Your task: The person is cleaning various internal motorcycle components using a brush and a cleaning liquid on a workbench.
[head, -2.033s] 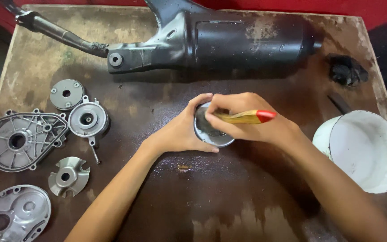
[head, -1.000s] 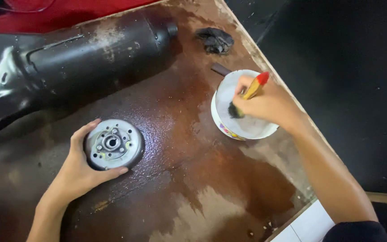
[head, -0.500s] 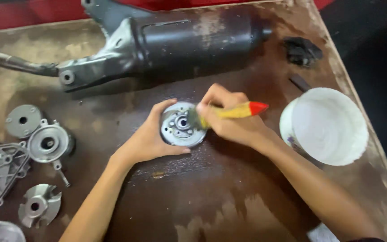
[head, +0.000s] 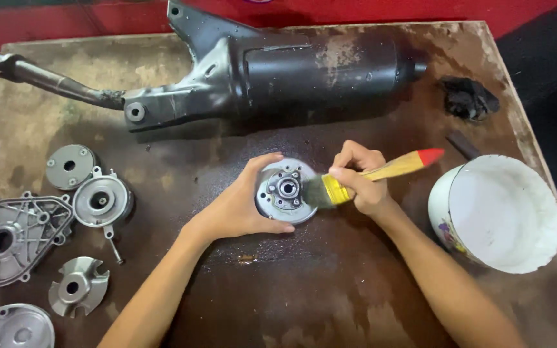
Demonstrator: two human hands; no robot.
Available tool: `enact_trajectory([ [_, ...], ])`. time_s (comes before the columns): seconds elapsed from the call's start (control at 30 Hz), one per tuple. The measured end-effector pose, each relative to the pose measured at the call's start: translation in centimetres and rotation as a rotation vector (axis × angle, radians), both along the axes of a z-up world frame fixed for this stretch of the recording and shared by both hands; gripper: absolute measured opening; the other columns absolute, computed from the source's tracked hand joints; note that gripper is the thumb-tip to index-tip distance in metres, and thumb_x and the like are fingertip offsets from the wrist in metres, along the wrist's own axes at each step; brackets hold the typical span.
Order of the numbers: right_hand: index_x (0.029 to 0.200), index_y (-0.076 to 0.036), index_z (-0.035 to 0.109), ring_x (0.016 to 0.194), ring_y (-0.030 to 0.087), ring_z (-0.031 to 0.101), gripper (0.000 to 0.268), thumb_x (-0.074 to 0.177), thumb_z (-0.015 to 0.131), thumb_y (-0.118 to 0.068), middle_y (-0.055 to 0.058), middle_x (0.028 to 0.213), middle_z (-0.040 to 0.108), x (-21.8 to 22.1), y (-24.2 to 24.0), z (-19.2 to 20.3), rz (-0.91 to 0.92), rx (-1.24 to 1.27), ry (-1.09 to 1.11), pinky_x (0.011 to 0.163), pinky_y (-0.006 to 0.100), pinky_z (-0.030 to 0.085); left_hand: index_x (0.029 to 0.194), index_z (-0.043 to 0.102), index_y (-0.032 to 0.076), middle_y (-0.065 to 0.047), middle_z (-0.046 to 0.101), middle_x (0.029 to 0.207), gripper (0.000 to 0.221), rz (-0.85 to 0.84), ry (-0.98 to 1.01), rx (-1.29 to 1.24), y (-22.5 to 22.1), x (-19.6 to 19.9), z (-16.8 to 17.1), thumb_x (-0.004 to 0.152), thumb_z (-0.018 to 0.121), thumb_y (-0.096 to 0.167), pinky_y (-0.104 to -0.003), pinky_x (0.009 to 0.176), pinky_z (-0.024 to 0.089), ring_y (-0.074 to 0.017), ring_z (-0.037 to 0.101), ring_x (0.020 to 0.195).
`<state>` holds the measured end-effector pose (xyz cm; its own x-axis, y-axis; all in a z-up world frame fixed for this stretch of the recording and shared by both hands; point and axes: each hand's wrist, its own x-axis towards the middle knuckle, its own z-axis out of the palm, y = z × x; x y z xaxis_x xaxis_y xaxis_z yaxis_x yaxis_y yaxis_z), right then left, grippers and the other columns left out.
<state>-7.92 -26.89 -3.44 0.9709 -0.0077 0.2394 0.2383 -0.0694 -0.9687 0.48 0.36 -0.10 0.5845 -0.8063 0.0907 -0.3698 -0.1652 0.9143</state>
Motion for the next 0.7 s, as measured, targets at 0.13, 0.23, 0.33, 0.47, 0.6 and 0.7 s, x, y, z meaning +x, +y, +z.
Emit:
enact_trajectory([
  [0.13,0.085,-0.006,0.052,0.067,0.005,0.044,0.016,0.098,0.061,-0.009,-0.001,0.074,0.054,0.2,1.5,-0.2,-0.234,0.051,-0.153,0.063,0.024,0.036,0.153,0.031,0.011,-0.017,0.051,0.147,0.118,0.008,0.0,0.032,-0.1,-0.1,0.6,0.059,0.1,0.03,-0.039,0.115,0.04,-0.027,0.052,0.138],
  [0.23,0.086,-0.007,0.051,0.071,0.005,0.047,0.016,0.1,0.058,-0.01,-0.001,0.079,0.058,0.1,1.4,-0.4,-0.245,0.047,-0.167,0.066,0.025,0.038,0.153,0.031,0.011,-0.015,0.053,0.147,0.117,0.006,0.041,0.037,-0.1,0.0,0.6,0.059,0.098,0.031,-0.038,0.114,0.042,-0.0261,0.054,0.137],
  [0.33,0.082,-0.007,0.051,0.068,0.006,0.047,0.015,0.096,0.057,-0.008,0.001,0.074,0.057,0.2,1.3,-0.1,0.01,0.197,-0.003,0.062,0.025,0.037,0.153,0.032,0.012,-0.015,0.055,0.143,0.117,0.025,0.049,0.042,-0.2,-0.1,0.4,0.058,0.099,0.03,-0.038,0.114,0.042,-0.0261,0.056,0.136],
  [0.47,0.088,-0.008,0.046,0.067,0.006,0.044,0.019,0.104,0.054,-0.012,0.001,0.075,0.053,0.6,1.2,-0.4,-0.264,-0.01,-0.145,0.062,0.025,0.036,0.153,0.031,0.011,-0.015,0.056,0.142,0.118,0.018,0.003,0.019,-0.1,-0.1,0.1,0.059,0.099,0.03,-0.038,0.114,0.042,-0.0259,0.056,0.136],
  [0.6,0.086,-0.007,0.048,0.067,0.007,0.047,0.015,0.1,0.055,-0.011,0.002,0.077,0.06,0.6,0.8,-0.8,-0.02,0.245,-0.076,0.061,0.026,0.038,0.154,0.031,0.012,-0.014,0.057,0.14,0.118,0.019,0.029,0.061,-0.2,-0.1,0.5,0.059,0.098,0.031,-0.037,0.113,0.043,-0.0242,0.057,0.134],
  [0.7,0.09,-0.007,0.052,0.067,0.005,0.05,0.012,0.1,0.053,-0.011,0.001,0.079,0.06,0.7,1.9,1.1,-0.371,-0.015,-0.133,0.059,0.025,0.041,0.153,0.031,0.01,-0.015,0.055,0.144,0.118,0.01,0.003,0.028,-0.2,-0.2,0.3,0.059,0.099,0.029,-0.038,0.114,0.041,-0.0259,0.055,0.136],
])
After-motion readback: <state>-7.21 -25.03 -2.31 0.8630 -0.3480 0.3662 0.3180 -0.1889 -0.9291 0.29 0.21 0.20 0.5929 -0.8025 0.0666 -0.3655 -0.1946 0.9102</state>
